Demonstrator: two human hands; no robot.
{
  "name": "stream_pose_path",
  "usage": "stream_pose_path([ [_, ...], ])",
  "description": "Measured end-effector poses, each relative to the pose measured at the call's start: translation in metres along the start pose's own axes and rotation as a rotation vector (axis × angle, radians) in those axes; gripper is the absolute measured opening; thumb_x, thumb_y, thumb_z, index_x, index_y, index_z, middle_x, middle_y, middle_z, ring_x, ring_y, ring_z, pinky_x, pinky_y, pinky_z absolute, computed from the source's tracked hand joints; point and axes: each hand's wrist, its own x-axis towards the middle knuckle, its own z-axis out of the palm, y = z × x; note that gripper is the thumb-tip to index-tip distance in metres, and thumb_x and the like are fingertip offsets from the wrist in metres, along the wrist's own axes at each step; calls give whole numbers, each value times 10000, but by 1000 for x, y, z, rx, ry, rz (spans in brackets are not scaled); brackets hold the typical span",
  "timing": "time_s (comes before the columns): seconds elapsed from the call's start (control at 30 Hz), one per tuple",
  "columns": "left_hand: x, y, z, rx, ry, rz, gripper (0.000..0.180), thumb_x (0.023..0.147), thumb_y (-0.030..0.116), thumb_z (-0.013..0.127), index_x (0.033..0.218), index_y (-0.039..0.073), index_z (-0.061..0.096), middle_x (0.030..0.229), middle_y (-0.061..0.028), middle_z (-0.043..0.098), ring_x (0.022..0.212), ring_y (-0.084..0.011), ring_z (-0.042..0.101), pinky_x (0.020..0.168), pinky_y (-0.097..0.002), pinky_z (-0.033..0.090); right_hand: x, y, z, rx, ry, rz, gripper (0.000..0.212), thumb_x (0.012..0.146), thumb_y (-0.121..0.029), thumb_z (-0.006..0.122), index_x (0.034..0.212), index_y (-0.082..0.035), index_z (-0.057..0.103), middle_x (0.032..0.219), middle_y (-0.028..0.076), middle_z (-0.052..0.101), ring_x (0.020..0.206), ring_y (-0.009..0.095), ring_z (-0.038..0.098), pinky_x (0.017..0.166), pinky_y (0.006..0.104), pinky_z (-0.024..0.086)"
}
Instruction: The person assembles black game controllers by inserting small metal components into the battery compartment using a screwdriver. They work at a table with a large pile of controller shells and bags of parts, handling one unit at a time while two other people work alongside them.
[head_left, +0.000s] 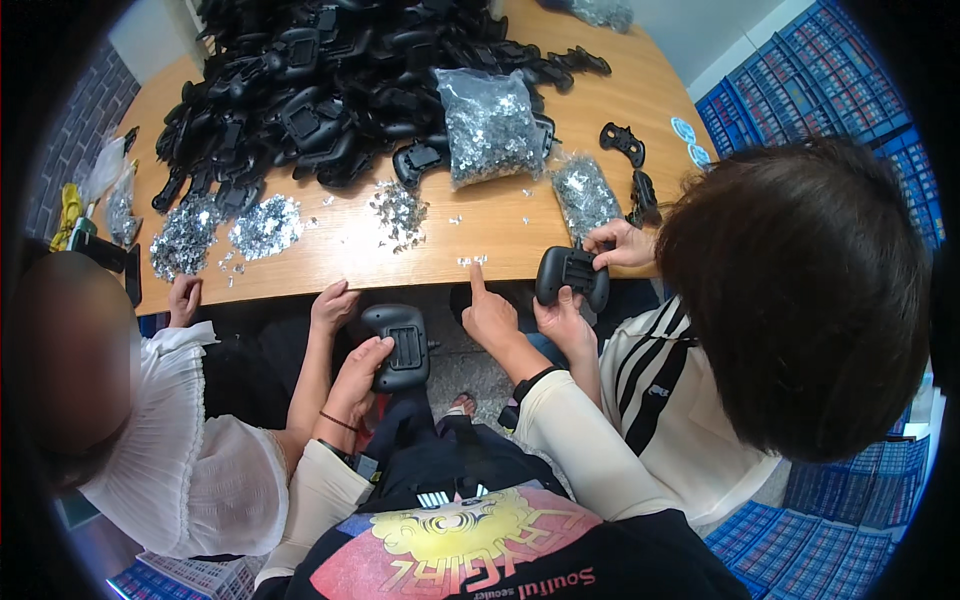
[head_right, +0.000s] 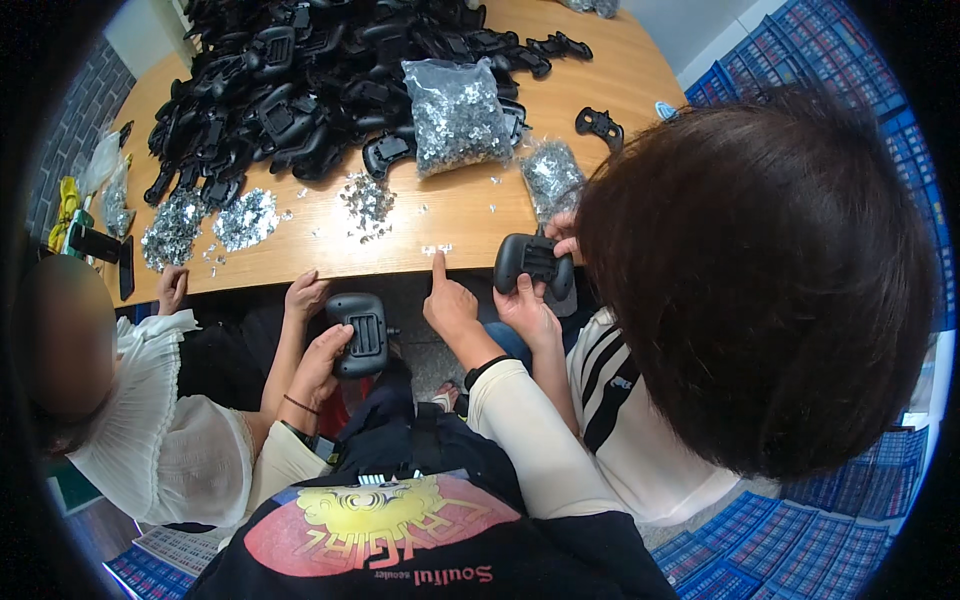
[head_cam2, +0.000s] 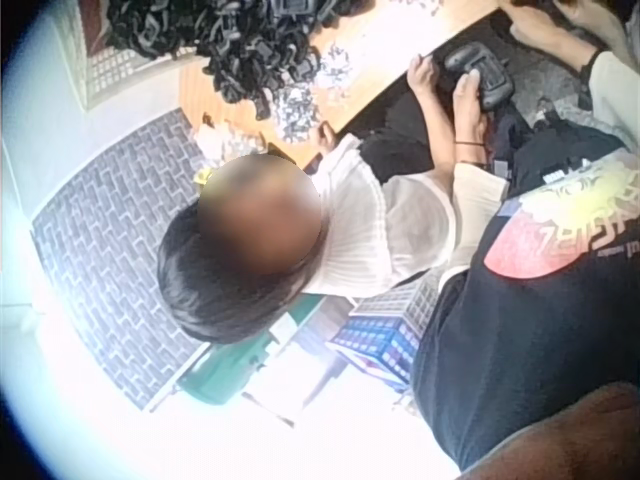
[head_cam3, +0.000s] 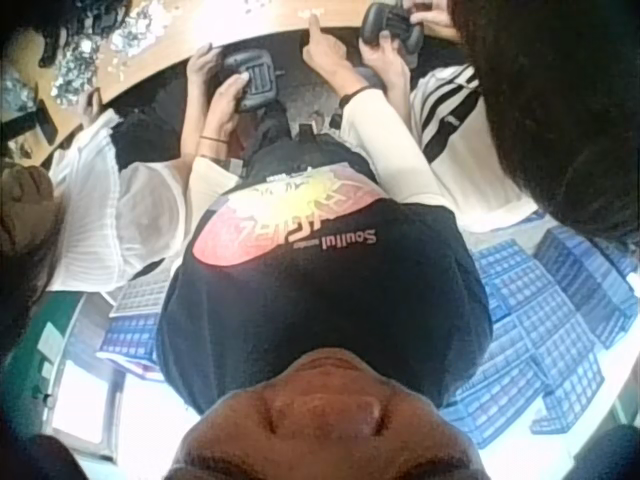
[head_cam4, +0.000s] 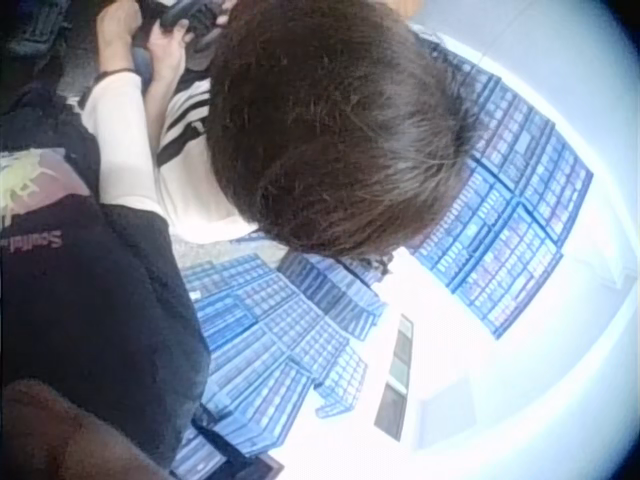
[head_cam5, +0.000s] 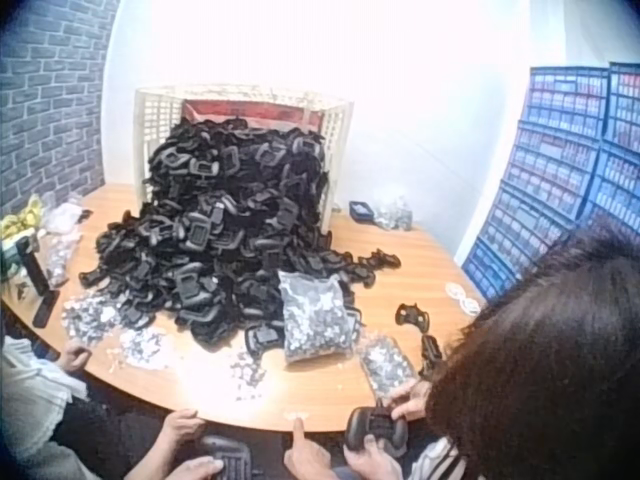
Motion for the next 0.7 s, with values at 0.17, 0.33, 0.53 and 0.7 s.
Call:
stream_pose_path([
  [0.17,-2,0,2,-49,16,-11,122,866,182,566,925,79,595,845,26,625,745,-43,572,692,-207,463,1,1,-3,65,98,-11,687,716,-90,485,1354,-64,233,781,255,605,739,420,590,718,485,462],
  [0.33,0,-3,0,-59,20,-24,120,866,180,566,918,75,594,849,20,627,752,-48,574,699,-208,462,11,17,-1,144,369,-83,566,739,-60,463,1286,-23,320,928,282,561,832,438,563,745,486,454],
  [0.53,-1,-2,1,-48,42,-23,105,866,183,568,875,80,587,809,29,612,718,-39,555,675,-203,452,18,20,2,61,278,-62,557,734,-66,471,1275,-26,342,1005,272,517,882,430,548,765,485,452],
  [0.7,0,-4,-4,-37,52,-16,100,867,180,566,859,83,587,797,33,606,705,-36,547,666,-200,447,9,17,12,58,273,-55,548,732,-79,481,1266,-41,364,1004,250,517,882,424,547,764,495,450],
])
